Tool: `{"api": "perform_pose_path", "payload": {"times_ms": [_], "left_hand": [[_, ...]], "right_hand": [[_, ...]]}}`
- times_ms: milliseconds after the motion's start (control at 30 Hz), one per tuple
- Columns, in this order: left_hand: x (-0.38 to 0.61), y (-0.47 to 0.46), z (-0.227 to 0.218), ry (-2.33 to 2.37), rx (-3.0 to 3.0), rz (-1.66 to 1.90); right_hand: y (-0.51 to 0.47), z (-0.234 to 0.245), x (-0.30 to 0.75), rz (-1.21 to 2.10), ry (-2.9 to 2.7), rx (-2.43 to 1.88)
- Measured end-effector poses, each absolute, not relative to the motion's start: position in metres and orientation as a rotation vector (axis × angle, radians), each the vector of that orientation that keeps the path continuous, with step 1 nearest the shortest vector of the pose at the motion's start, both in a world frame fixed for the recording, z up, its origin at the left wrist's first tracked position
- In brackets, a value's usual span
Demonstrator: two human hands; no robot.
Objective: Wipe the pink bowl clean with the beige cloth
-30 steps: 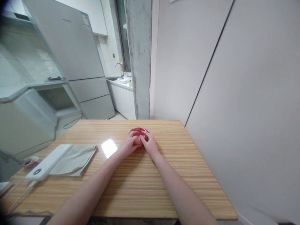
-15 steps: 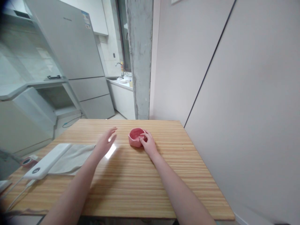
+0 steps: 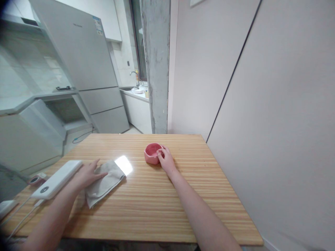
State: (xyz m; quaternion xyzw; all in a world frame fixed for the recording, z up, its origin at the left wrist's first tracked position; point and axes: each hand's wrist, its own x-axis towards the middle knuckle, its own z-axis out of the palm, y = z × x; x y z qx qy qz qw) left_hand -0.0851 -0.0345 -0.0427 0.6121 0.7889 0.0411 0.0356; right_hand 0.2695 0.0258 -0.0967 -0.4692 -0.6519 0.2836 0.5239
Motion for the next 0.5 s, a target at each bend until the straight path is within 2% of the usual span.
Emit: {"api": "perform_pose_path", "payload": {"times_ms": [100, 200, 367, 500], "left_hand": [[-0.06, -0.036, -0.037, 2.261, 1.815, 0.074], [-0.023, -0.039, -0.023, 1.986, 1.994, 0.171], [0.047, -0.039, 0.016, 1.325, 2.279, 0.352], [0.078, -0.021, 0.034, 1.179, 2.247, 0.59]], "right_hand": [[0.019, -0.088, 0.268, 0.607, -1.554, -1.139], [0.003, -0.069, 0.264, 0.575, -1.625, -1.025], [-0.024, -0.041, 0.258, 1.133, -1.808, -0.784], [-0.018, -0.038, 0.266, 1.343, -1.833, -0.916]]}}
